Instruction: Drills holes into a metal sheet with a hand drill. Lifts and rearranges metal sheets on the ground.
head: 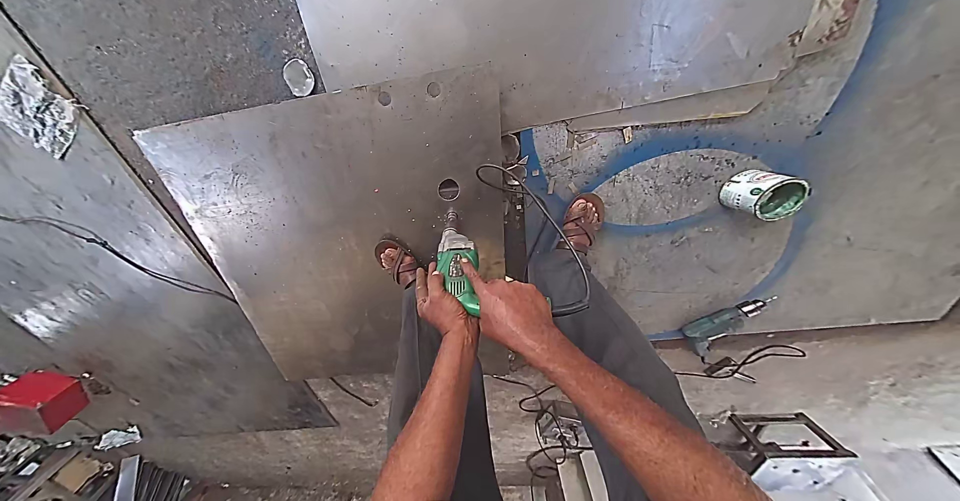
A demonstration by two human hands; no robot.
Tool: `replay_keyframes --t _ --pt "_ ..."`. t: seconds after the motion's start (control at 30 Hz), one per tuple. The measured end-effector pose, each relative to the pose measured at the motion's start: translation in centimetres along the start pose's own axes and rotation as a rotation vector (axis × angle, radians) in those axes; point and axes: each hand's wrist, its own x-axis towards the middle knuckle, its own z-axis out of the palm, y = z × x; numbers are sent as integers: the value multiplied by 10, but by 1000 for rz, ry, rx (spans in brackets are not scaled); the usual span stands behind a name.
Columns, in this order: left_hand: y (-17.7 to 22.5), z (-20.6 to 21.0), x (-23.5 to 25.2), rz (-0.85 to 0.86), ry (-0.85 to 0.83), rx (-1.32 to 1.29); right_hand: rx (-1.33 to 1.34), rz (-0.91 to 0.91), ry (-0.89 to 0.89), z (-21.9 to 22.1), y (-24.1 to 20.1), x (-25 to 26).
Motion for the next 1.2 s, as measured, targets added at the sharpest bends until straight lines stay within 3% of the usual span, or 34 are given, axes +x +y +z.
replay_keyframes --t 0.2,0.27,0.53,1.2 --pt "-8 0 11 -51 56 -42 40 -40 22 15 3 11" --pt "-7 14 16 -22 13 -65 68 -26 51 12 9 19" --pt "20 7 11 -12 -51 -78 180 -41 21 9 -2 11" --pt "25 -18 -19 -57 -63 -192 121 -124 51 13 5 -23"
